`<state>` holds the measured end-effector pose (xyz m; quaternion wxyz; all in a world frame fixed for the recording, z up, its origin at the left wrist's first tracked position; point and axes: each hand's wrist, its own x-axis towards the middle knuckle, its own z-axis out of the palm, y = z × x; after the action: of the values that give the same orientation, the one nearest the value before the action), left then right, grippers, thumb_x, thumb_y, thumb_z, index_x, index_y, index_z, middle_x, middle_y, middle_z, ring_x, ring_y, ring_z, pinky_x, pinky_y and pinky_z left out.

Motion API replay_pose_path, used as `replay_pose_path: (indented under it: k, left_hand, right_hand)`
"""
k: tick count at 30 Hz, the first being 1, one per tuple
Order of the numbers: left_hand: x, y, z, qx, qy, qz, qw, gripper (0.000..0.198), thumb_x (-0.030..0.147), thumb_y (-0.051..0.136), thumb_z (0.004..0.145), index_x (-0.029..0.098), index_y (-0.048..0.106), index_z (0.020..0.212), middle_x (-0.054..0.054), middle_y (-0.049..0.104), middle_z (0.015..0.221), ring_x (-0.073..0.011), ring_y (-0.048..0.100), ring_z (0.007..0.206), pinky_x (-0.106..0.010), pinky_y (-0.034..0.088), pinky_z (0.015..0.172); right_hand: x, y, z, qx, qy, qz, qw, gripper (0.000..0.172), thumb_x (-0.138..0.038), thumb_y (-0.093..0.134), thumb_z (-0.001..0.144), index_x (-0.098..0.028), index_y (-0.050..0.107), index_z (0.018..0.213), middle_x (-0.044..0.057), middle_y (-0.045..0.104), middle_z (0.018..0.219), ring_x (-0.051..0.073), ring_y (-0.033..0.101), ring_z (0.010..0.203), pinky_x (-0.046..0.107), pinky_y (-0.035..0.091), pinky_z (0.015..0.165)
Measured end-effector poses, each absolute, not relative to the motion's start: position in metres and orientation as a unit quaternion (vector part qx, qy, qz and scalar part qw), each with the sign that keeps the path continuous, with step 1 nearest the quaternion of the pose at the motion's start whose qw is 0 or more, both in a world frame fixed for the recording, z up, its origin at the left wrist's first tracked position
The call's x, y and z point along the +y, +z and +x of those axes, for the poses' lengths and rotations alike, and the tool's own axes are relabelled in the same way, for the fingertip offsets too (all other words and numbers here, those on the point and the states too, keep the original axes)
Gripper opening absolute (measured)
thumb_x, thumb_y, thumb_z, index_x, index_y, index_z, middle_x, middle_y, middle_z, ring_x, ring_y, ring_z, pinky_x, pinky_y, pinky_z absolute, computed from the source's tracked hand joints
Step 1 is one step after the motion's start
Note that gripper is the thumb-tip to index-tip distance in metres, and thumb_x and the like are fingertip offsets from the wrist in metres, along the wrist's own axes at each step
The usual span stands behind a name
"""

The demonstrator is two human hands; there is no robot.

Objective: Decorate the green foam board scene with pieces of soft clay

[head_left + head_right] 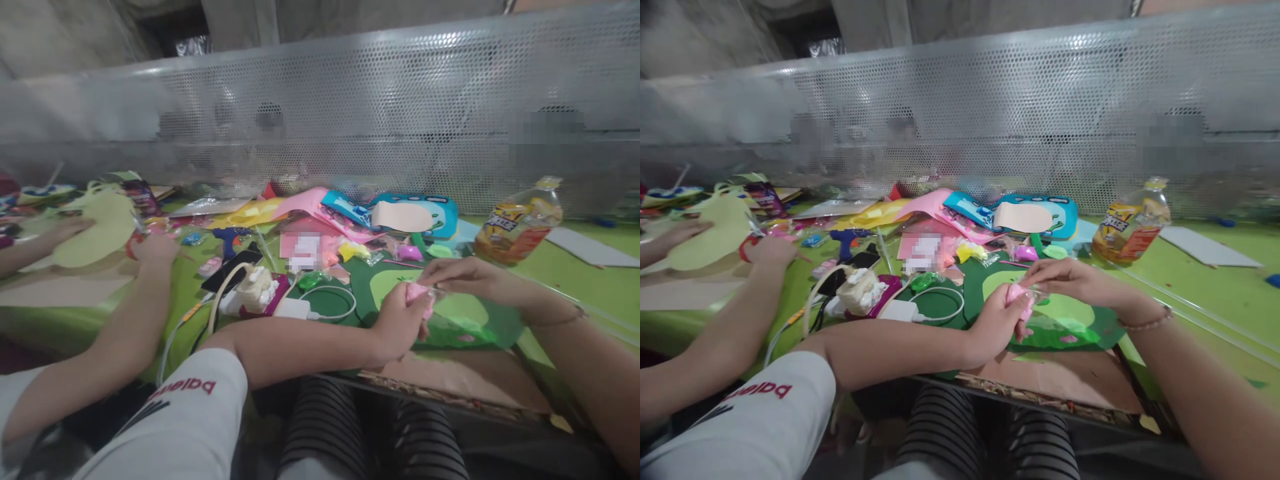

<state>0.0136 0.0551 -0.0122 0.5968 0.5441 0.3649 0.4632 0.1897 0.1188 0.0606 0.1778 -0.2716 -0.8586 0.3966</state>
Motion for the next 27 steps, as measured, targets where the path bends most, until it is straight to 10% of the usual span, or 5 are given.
replay_pose_path:
  k: [27]
  left_hand:
    - [0.054, -0.004, 0.012, 0.386, 0.487, 0.542, 0.566, 0.024, 0.041, 0.054, 0.080, 0.019, 0.043, 0.082, 0.004, 0.044, 0.068, -0.0035, 0.039, 0.047, -0.024, 0.050, 0.046]
  right_hand:
    - [0.108, 0.055, 0.169, -0.793, 0.431, -0.406, 0.142, 0.032, -0.047, 0.065, 0.072, -0.017, 0.055, 0.069, 0.002, 0.058, 0.065, 0.011, 0.053, 0.059, 0.024, 0.042, 0.053]
